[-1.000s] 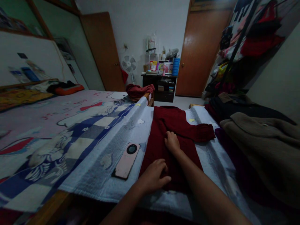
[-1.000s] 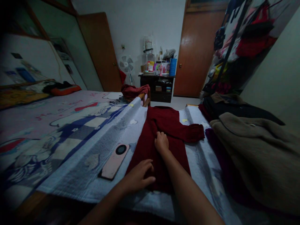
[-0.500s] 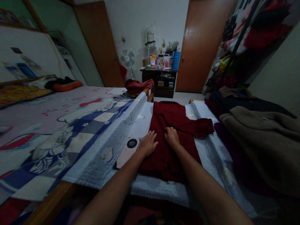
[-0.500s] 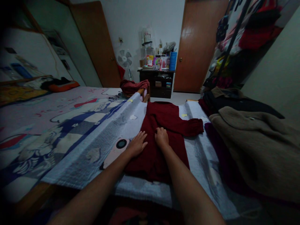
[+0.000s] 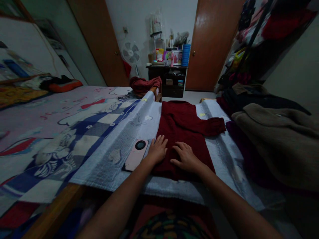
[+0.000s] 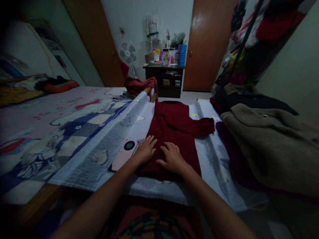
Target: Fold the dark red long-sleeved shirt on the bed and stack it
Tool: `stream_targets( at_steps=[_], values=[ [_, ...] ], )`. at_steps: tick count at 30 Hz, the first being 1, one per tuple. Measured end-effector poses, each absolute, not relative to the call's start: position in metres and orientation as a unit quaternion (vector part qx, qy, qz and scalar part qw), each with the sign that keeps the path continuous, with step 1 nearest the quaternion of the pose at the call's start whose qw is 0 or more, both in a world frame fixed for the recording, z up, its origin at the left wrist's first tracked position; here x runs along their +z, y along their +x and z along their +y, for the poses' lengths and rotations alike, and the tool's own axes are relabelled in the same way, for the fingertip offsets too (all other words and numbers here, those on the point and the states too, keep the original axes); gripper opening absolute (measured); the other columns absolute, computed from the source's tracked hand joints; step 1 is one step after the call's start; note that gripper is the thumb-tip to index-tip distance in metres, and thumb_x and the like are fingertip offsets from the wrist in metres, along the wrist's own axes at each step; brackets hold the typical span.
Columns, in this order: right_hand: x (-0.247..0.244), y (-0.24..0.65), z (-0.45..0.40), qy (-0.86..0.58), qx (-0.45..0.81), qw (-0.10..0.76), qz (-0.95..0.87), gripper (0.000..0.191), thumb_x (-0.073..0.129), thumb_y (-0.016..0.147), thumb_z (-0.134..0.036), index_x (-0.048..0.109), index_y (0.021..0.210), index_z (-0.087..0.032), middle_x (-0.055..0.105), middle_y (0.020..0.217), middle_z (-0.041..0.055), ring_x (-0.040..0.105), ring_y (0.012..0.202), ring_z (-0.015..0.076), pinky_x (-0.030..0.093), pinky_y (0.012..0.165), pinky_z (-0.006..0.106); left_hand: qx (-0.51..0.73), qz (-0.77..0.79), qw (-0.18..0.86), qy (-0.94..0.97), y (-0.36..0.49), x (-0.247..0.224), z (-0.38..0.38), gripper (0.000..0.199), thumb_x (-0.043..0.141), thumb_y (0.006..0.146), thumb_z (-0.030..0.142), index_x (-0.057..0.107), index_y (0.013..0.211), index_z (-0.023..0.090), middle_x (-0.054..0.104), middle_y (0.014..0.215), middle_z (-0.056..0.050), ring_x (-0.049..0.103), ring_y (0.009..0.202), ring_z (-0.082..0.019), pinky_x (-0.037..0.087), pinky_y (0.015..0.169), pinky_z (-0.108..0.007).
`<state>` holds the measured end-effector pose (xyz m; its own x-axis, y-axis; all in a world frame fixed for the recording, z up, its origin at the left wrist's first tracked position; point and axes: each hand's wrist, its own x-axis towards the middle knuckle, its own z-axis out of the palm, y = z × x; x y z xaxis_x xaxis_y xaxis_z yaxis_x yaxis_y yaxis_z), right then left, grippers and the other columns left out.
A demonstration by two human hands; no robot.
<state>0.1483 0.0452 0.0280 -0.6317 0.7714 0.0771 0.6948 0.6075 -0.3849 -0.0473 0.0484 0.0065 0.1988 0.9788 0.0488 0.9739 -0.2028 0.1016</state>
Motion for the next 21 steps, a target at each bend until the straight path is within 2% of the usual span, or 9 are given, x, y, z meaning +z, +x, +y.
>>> stream_targets(
  at_steps=[5, 11, 14, 17, 19, 21],
  values=[
    [0.027, 0.160, 0.026, -0.403, 0.184, 0.087, -0.892, 0.070, 0.056, 0.084, -0.056, 0.041, 0.143, -0.022, 0.027, 0.156, 0.0144, 0.022, 0.143, 0.0321, 0.015, 0.115, 0.052, 0.078, 0.615, 0.018, 0.784, -0.042, -0.001, 0.030, 0.050, 0.042, 0.095, 0.032, 0.041, 0.143, 0.018, 0.033, 0.155, -0.011, 0.025, 0.144, -0.026, 0.023, 0.116, -0.048],
    [0.032, 0.161, 0.027, -0.410, 0.215, 0.074, -0.883, 0.071, 0.064, 0.080, -0.050, 0.043, 0.142, -0.022, 0.024, 0.157, 0.0131, 0.021, 0.144, 0.0319, 0.015, 0.115, 0.051, 0.115, 0.622, -0.016, 0.774, -0.039, -0.013, 0.026, 0.056, 0.043, 0.094, 0.045, 0.041, 0.143, 0.019, 0.032, 0.155, -0.011, 0.024, 0.144, -0.027, 0.020, 0.117, -0.049],
    [0.042, 0.163, 0.034, -0.399, 0.258, 0.100, -0.874, 0.058, 0.062, 0.083, -0.046, 0.052, 0.134, -0.021, 0.038, 0.151, 0.0128, 0.032, 0.139, 0.0292, 0.025, 0.113, 0.045, 0.116, 0.625, -0.008, 0.772, -0.039, -0.013, 0.027, 0.056, 0.045, 0.093, 0.045, 0.042, 0.142, 0.020, 0.033, 0.155, -0.011, 0.025, 0.144, -0.028, 0.021, 0.116, -0.049],
    [0.052, 0.174, 0.053, -0.415, 0.276, 0.166, -0.851, 0.034, 0.052, 0.091, -0.039, 0.062, 0.118, -0.021, 0.061, 0.126, 0.0105, 0.055, 0.116, 0.0226, 0.039, 0.101, 0.035, 0.112, 0.628, 0.011, 0.770, -0.040, -0.008, 0.029, 0.056, 0.049, 0.091, 0.044, 0.043, 0.142, 0.020, 0.034, 0.154, -0.012, 0.028, 0.143, -0.029, 0.024, 0.115, -0.049],
    [0.054, 0.187, 0.072, -0.450, 0.235, 0.211, -0.835, 0.028, 0.047, 0.093, -0.034, 0.063, 0.110, -0.020, 0.066, 0.114, 0.0085, 0.058, 0.106, 0.0206, 0.042, 0.095, 0.032, 0.104, 0.623, 0.031, 0.775, -0.042, 0.000, 0.033, 0.055, 0.051, 0.090, 0.043, 0.047, 0.139, 0.018, 0.038, 0.151, -0.013, 0.033, 0.140, -0.030, 0.028, 0.113, -0.049],
    [0.054, 0.203, 0.096, -0.495, 0.166, 0.225, -0.822, 0.025, 0.048, 0.092, -0.031, 0.064, 0.108, -0.019, 0.064, 0.116, 0.0087, 0.056, 0.108, 0.0213, 0.040, 0.097, 0.033, 0.104, 0.614, 0.051, 0.781, -0.044, 0.011, 0.043, 0.048, 0.051, 0.091, 0.040, 0.053, 0.132, 0.016, 0.049, 0.143, -0.014, 0.044, 0.132, -0.029, 0.035, 0.108, -0.045]
  ],
)
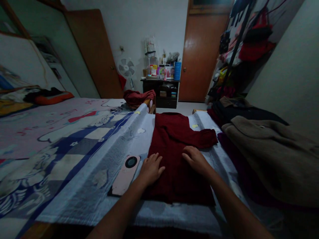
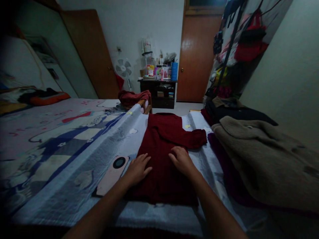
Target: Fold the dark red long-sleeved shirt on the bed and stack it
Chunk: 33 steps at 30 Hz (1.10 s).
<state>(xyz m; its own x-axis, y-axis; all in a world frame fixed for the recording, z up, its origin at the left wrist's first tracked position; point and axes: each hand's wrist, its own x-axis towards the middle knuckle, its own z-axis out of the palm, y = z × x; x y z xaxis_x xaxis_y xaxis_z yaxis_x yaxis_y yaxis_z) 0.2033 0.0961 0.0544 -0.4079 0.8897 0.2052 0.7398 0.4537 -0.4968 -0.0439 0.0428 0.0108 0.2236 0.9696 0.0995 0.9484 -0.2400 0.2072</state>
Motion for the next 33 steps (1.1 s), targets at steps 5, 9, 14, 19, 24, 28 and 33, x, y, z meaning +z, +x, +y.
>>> stream_targets(
  at_steps=[5, 9, 14, 19, 24, 28, 33],
  values=[
    [0.062, 0.244, 0.161, -0.622, 0.001, 0.146, -0.769, 0.027, 0.050, 0.087, -0.022, 0.065, 0.109, -0.017, 0.058, 0.127, 0.0127, 0.049, 0.118, 0.0265, 0.034, 0.102, 0.037, 0.149, 0.623, 0.036, 0.767, -0.047, 0.029, 0.088, 0.035, 0.047, 0.091, 0.025, 0.058, 0.123, 0.017, 0.057, 0.134, -0.012, 0.052, 0.124, -0.025, 0.040, 0.105, -0.041],
    [0.072, 0.264, 0.204, -0.685, -0.088, 0.092, -0.717, 0.034, 0.041, 0.088, -0.014, 0.062, 0.115, -0.013, 0.056, 0.126, 0.0186, 0.046, 0.120, 0.0293, 0.034, 0.098, 0.038, 0.151, 0.628, 0.000, 0.763, -0.046, 0.024, 0.134, 0.041, 0.046, 0.090, 0.021, 0.054, 0.129, 0.015, 0.047, 0.145, -0.013, 0.039, 0.137, -0.026, 0.033, 0.112, -0.043],
    [0.069, 0.284, 0.234, -0.729, -0.099, 0.064, -0.674, 0.037, 0.038, 0.089, -0.013, 0.059, 0.119, -0.012, 0.058, 0.122, 0.0205, 0.048, 0.120, 0.0306, 0.036, 0.095, 0.039, 0.142, 0.644, 0.000, 0.751, -0.043, 0.003, 0.183, 0.051, 0.041, 0.087, 0.014, 0.044, 0.138, 0.010, 0.044, 0.147, -0.017, 0.038, 0.138, -0.026, 0.031, 0.114, -0.043],
    [0.071, 0.295, 0.246, -0.728, -0.044, 0.038, -0.683, 0.031, 0.045, 0.084, -0.013, 0.068, 0.105, -0.014, 0.066, 0.107, 0.0199, 0.062, 0.100, 0.0290, 0.042, 0.084, 0.039, 0.151, 0.658, 0.008, 0.738, -0.040, -0.012, 0.214, 0.062, 0.038, 0.085, 0.009, 0.031, 0.146, 0.004, 0.040, 0.149, -0.020, 0.037, 0.139, -0.025, 0.031, 0.114, -0.041],
    [0.096, 0.297, 0.247, -0.721, 0.022, 0.153, -0.675, 0.035, 0.051, 0.079, -0.016, 0.065, 0.112, -0.018, 0.069, 0.104, 0.0101, 0.064, 0.095, 0.0210, 0.044, 0.077, 0.027, 0.150, 0.659, 0.014, 0.737, -0.035, -0.013, 0.225, 0.064, 0.041, 0.082, 0.011, 0.032, 0.145, 0.001, 0.036, 0.150, -0.021, 0.032, 0.141, -0.026, 0.028, 0.116, -0.040],
    [0.122, 0.302, 0.235, -0.698, -0.024, 0.263, -0.665, 0.038, 0.049, 0.077, -0.013, 0.066, 0.111, -0.016, 0.067, 0.104, 0.0101, 0.063, 0.094, 0.0203, 0.044, 0.083, 0.027, 0.131, 0.644, 0.018, 0.754, -0.035, -0.012, 0.228, 0.072, 0.049, 0.077, 0.015, 0.031, 0.146, 0.007, 0.031, 0.154, -0.018, 0.025, 0.144, -0.029, 0.021, 0.117, -0.048],
    [0.147, 0.303, 0.218, -0.703, -0.096, 0.243, -0.662, 0.032, 0.048, 0.079, -0.015, 0.069, 0.103, -0.019, 0.062, 0.103, 0.0112, 0.061, 0.089, 0.0214, 0.044, 0.078, 0.030, 0.175, 0.627, 0.002, 0.759, -0.040, -0.012, 0.241, 0.061, 0.040, 0.082, 0.009, 0.038, 0.143, 0.011, 0.038, 0.151, -0.014, 0.031, 0.141, -0.024, 0.025, 0.117, -0.043]
  ],
)
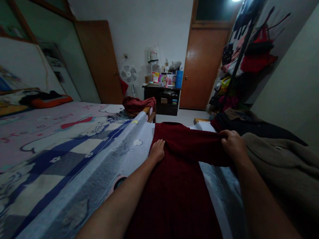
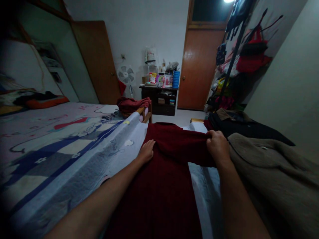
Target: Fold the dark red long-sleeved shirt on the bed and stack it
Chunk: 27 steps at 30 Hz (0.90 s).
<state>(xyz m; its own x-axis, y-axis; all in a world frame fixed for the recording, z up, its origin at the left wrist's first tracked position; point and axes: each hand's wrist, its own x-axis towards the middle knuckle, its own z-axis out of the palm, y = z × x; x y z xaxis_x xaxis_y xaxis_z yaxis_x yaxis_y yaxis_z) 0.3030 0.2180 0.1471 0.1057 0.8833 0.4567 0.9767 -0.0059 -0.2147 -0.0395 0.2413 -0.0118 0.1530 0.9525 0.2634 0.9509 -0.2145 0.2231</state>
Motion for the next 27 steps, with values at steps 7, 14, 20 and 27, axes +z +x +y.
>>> stream_targets(
  at_steps=[7, 14, 20, 27],
  values=[
    [0.142, 0.291, 0.216, -0.747, -0.120, 0.083, -0.649, 0.036, 0.041, 0.087, -0.014, 0.067, 0.111, -0.015, 0.061, 0.107, 0.0182, 0.059, 0.097, 0.0293, 0.044, 0.078, 0.039, 0.196, 0.639, -0.012, 0.743, -0.037, -0.017, 0.274, 0.050, 0.035, 0.095, 0.027, 0.041, 0.140, 0.006, 0.043, 0.147, -0.019, 0.036, 0.139, -0.026, 0.030, 0.115, -0.041],
    [0.087, 0.202, 0.252, -0.610, -0.026, 0.174, -0.772, 0.040, 0.042, 0.089, -0.014, 0.061, 0.124, -0.013, 0.054, 0.135, 0.0154, 0.052, 0.121, 0.0244, 0.040, 0.100, 0.035, 0.123, 0.642, 0.001, 0.757, -0.030, -0.031, 0.269, 0.054, 0.038, 0.096, 0.043, 0.040, 0.144, 0.020, 0.036, 0.153, -0.010, 0.030, 0.142, -0.029, 0.026, 0.115, -0.046],
    [0.007, 0.137, 0.267, -0.567, 0.064, 0.198, -0.797, 0.046, 0.039, 0.095, -0.024, 0.048, 0.138, -0.010, 0.046, 0.145, 0.0145, 0.040, 0.135, 0.0243, 0.031, 0.110, 0.040, 0.110, 0.645, 0.019, 0.756, -0.032, -0.030, 0.266, 0.055, 0.037, 0.095, 0.045, 0.039, 0.145, 0.022, 0.033, 0.155, -0.010, 0.027, 0.143, -0.028, 0.022, 0.116, -0.046],
    [-0.022, 0.138, 0.266, -0.589, 0.057, 0.189, -0.784, 0.045, 0.042, 0.094, -0.027, 0.053, 0.135, -0.013, 0.047, 0.145, 0.0122, 0.039, 0.136, 0.0263, 0.025, 0.113, 0.043, 0.147, 0.651, 0.077, 0.741, -0.044, -0.027, 0.294, 0.055, 0.026, 0.099, 0.038, 0.032, 0.147, 0.013, 0.034, 0.154, -0.011, 0.027, 0.144, -0.021, 0.023, 0.117, -0.037]
  ],
)
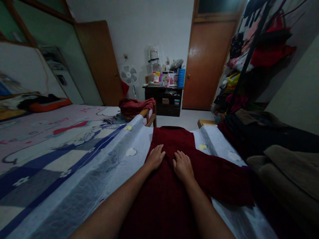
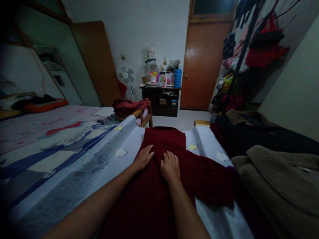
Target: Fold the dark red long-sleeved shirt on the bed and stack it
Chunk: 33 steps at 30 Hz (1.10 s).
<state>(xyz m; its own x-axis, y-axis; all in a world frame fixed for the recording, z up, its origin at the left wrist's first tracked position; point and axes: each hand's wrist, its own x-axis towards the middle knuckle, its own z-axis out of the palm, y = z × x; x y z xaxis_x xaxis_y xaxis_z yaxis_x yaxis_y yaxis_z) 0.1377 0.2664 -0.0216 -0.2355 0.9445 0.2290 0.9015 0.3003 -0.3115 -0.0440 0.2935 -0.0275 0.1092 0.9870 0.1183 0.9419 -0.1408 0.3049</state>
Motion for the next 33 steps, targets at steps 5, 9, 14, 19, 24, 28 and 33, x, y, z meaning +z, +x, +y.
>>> stream_targets(
  at_steps=[5, 9, 14, 19, 24, 28, 33],
  values=[
    [-0.020, 0.135, 0.267, -0.592, 0.052, 0.190, -0.782, 0.045, 0.043, 0.093, -0.026, 0.053, 0.135, -0.013, 0.048, 0.144, 0.0115, 0.040, 0.135, 0.0256, 0.024, 0.113, 0.041, 0.124, 0.684, 0.024, 0.718, -0.058, -0.024, 0.341, 0.057, 0.033, 0.097, 0.038, 0.035, 0.144, 0.007, 0.032, 0.154, -0.018, 0.026, 0.144, -0.026, 0.023, 0.117, -0.039],
    [-0.022, 0.135, 0.267, -0.592, 0.051, 0.194, -0.780, 0.044, 0.043, 0.093, -0.026, 0.054, 0.134, -0.013, 0.049, 0.143, 0.0109, 0.040, 0.135, 0.0251, 0.024, 0.113, 0.041, 0.078, 0.669, 0.024, 0.739, -0.067, -0.025, 0.375, 0.060, 0.035, 0.096, 0.046, 0.037, 0.143, 0.009, 0.033, 0.153, -0.018, 0.027, 0.143, -0.028, 0.026, 0.115, -0.042],
    [-0.022, 0.135, 0.266, -0.598, 0.061, 0.205, -0.772, 0.044, 0.042, 0.092, -0.024, 0.054, 0.134, -0.015, 0.049, 0.143, 0.0097, 0.040, 0.135, 0.0244, 0.023, 0.114, 0.041, 0.074, 0.655, 0.016, 0.751, -0.071, -0.018, 0.402, 0.057, 0.036, 0.095, 0.049, 0.045, 0.138, 0.012, 0.034, 0.153, -0.017, 0.028, 0.143, -0.029, 0.024, 0.115, -0.043],
    [-0.020, 0.135, 0.267, -0.599, 0.071, 0.205, -0.770, 0.045, 0.043, 0.091, -0.024, 0.054, 0.134, -0.015, 0.049, 0.144, 0.0096, 0.039, 0.136, 0.0238, 0.022, 0.115, 0.040, 0.077, 0.662, 0.012, 0.745, -0.066, -0.019, 0.417, 0.055, 0.040, 0.094, 0.044, 0.046, 0.135, 0.009, 0.036, 0.151, -0.019, 0.032, 0.141, -0.028, 0.025, 0.115, -0.039],
    [-0.020, 0.136, 0.267, -0.596, 0.083, 0.209, -0.771, 0.046, 0.043, 0.090, -0.025, 0.054, 0.134, -0.016, 0.048, 0.144, 0.0094, 0.039, 0.136, 0.0238, 0.021, 0.114, 0.040, 0.081, 0.676, 0.015, 0.732, -0.061, -0.025, 0.416, 0.059, 0.039, 0.094, 0.040, 0.035, 0.143, 0.008, 0.032, 0.153, -0.019, 0.029, 0.142, -0.027, 0.024, 0.115, -0.040],
    [-0.020, 0.136, 0.267, -0.595, 0.087, 0.209, -0.771, 0.048, 0.042, 0.088, -0.021, 0.053, 0.134, -0.015, 0.048, 0.144, 0.0097, 0.038, 0.137, 0.0234, 0.019, 0.115, 0.040, 0.079, 0.697, 0.023, 0.713, -0.054, -0.016, 0.411, 0.053, 0.040, 0.093, 0.039, 0.042, 0.137, 0.010, 0.033, 0.152, -0.020, 0.034, 0.139, -0.031, 0.027, 0.112, -0.045],
    [-0.018, 0.136, 0.266, -0.598, 0.095, 0.201, -0.770, 0.053, 0.043, 0.084, -0.019, 0.052, 0.136, -0.013, 0.047, 0.146, 0.0096, 0.036, 0.137, 0.0233, 0.019, 0.115, 0.039, 0.082, 0.719, 0.038, 0.689, -0.031, -0.008, 0.395, 0.050, 0.035, 0.095, 0.042, 0.044, 0.136, 0.014, 0.038, 0.150, -0.019, 0.032, 0.140, -0.032, 0.027, 0.111, -0.048]
  ],
)
